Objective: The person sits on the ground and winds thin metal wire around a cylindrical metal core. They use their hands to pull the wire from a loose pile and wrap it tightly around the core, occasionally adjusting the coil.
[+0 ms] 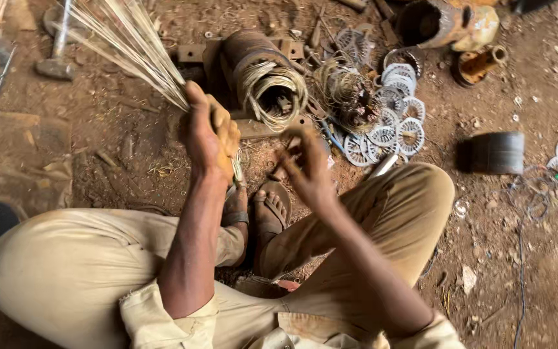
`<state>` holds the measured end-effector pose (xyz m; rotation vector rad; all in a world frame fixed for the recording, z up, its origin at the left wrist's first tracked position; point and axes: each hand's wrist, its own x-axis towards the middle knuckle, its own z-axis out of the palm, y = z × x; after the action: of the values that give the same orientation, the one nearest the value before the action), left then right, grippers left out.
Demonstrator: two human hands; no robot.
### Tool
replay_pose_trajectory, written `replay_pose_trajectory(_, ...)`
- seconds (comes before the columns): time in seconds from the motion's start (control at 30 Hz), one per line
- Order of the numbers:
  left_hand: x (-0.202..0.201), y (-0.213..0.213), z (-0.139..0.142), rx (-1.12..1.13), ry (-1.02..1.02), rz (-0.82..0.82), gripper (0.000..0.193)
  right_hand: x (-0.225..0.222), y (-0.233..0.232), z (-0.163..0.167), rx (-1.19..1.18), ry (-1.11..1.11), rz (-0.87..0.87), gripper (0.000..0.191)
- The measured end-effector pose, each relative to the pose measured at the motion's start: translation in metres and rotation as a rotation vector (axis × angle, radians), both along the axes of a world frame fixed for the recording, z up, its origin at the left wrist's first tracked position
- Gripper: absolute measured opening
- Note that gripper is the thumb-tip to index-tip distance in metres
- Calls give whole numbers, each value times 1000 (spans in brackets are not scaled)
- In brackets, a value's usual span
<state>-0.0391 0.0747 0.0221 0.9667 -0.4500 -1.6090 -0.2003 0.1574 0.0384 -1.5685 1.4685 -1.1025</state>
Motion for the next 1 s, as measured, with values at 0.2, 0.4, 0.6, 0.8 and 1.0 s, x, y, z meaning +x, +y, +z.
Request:
replay_pose_trajectory(0.2, 12, 3, 15, -44, 66, -72, 55, -55, -71, -23, -75, 948, 325, 61)
replay_pose_trajectory(0.4, 11, -2, 22, 10, 121, -95, 49, -48, -74, -58, -300, 935, 295, 17)
replay_pose_trajectory(0.6, 8, -2, 17, -29, 7, -81, 44, -73, -92, -44, -230, 946, 85, 19)
replay_pose_trajectory(0.8, 4, -4, 13, 26, -48, -100, 42, -58, -84, -33, -362, 883, 255, 26)
replay_pose_trajectory(1.0, -2, 0, 12, -43, -119, -89, 45, -55, -78, -52, -344, 958, 262, 11)
